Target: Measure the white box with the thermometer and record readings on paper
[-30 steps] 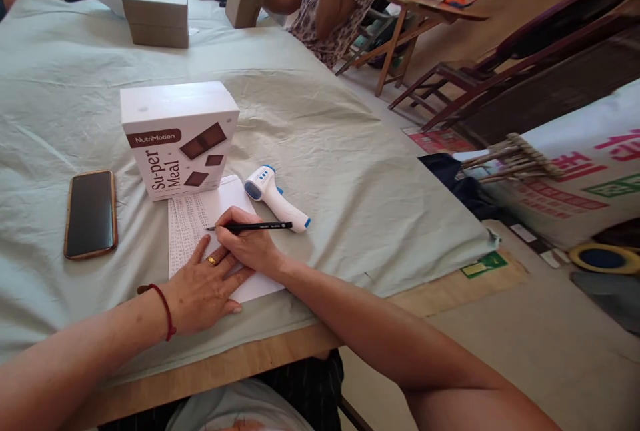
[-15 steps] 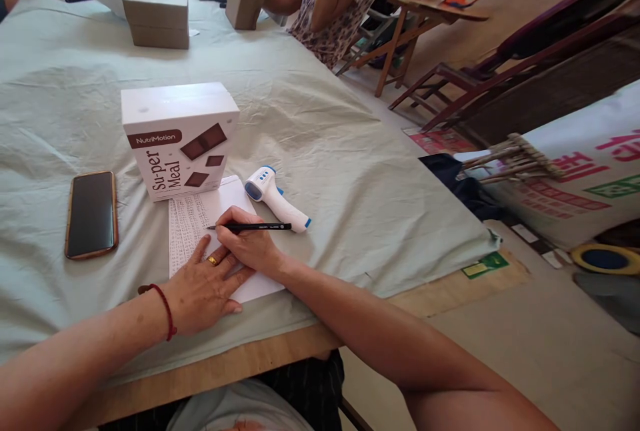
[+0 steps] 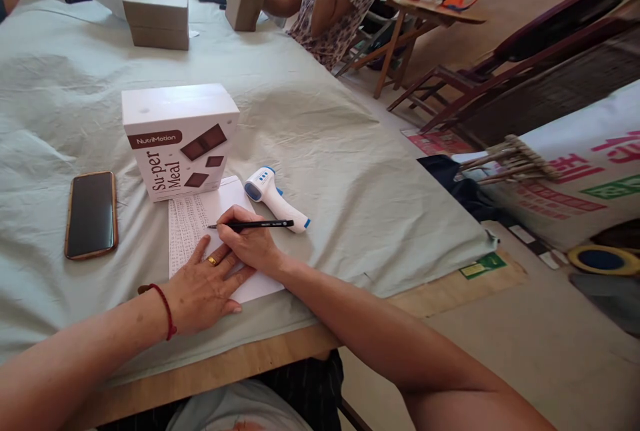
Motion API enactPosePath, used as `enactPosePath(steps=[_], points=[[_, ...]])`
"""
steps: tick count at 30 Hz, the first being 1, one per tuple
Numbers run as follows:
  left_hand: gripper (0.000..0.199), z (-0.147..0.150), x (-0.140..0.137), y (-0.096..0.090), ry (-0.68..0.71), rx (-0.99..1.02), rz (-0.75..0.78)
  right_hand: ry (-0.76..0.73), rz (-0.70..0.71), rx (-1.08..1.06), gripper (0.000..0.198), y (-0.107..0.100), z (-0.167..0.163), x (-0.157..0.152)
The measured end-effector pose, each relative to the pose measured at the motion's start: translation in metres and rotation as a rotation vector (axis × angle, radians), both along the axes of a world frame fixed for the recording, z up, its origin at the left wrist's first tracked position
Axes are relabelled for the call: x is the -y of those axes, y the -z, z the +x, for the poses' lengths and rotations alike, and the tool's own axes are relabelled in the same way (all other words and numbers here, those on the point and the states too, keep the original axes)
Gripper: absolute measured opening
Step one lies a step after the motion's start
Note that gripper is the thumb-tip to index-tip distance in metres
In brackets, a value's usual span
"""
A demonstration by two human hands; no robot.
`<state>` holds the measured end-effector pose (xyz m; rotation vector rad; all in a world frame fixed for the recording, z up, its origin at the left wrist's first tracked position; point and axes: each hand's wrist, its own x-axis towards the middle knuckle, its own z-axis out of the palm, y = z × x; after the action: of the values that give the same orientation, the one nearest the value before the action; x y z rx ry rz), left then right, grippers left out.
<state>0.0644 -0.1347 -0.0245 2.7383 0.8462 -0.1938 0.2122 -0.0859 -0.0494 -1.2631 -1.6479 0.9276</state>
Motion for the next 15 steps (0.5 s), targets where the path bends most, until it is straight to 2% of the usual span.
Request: enactPosePath(steps=[15], points=[[0.063,0.0000,-0.0012,-0.0013,0.006,-0.005,0.014,-0.010,0.004,0.037,0.008,-0.0015,-0.0010,-0.0004]])
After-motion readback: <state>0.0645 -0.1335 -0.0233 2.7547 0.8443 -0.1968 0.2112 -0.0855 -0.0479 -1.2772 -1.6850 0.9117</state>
